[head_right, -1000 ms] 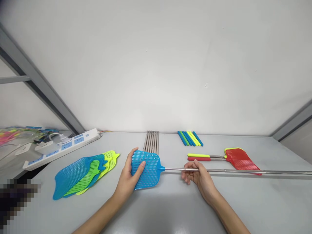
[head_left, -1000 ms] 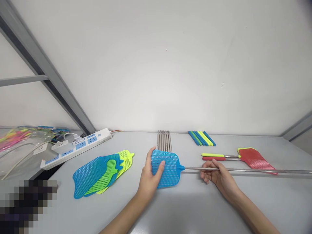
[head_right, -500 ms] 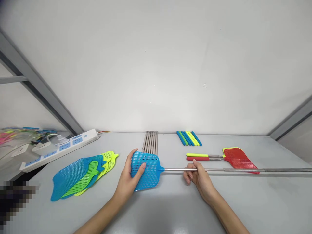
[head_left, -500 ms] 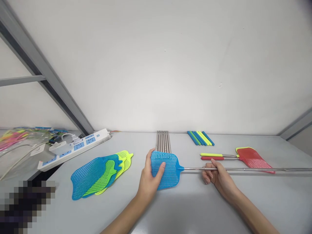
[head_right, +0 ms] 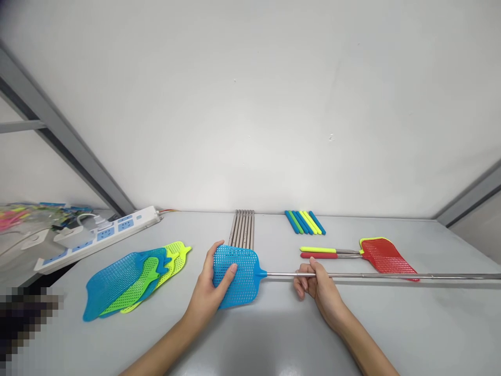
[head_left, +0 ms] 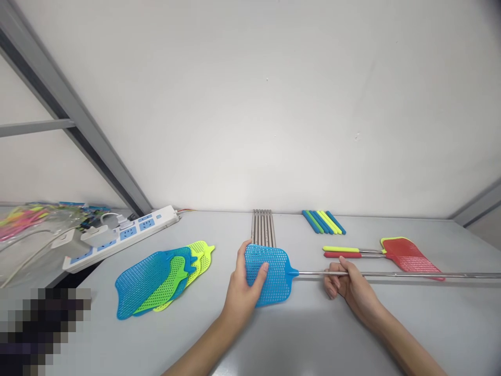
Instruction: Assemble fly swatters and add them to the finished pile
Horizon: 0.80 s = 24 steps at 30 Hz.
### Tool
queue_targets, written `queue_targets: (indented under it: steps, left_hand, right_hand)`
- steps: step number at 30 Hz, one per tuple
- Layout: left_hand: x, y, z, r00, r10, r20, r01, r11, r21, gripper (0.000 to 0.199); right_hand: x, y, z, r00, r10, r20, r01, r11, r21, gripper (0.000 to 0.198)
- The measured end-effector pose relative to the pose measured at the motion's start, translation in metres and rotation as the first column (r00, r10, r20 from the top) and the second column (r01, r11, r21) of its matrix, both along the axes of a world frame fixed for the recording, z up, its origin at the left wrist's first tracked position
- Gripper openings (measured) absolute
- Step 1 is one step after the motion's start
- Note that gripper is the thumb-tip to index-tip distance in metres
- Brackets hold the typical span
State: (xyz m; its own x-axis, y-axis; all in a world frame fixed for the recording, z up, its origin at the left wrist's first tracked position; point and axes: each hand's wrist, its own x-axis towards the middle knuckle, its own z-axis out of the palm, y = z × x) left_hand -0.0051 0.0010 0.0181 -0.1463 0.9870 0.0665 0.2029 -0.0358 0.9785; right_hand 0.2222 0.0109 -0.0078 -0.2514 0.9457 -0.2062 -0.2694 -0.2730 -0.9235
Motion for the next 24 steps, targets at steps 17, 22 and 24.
queue_targets:
  steps: [17,22,24]
  left_hand:
    - [0.0,-0.002,-0.002,0.993,-0.078,-0.092,0.074,0.996,-0.04,0.06]
    - [0.002,-0.004,-0.004,0.992,-0.113,-0.053,0.111,0.993,-0.05,0.058]
    - [0.002,-0.005,-0.005,0.991,-0.125,-0.045,0.122,0.991,-0.057,0.058]
  right_hand:
    - [-0.009,-0.004,-0.001,0.996,0.026,-0.082,-0.031,0.998,-0.063,0.049]
    - [-0.012,-0.005,-0.001,0.993,0.064,-0.103,-0.07,0.996,-0.053,0.05]
    - [-0.012,-0.006,-0.002,0.988,0.085,-0.127,-0.093,0.994,-0.059,0.05]
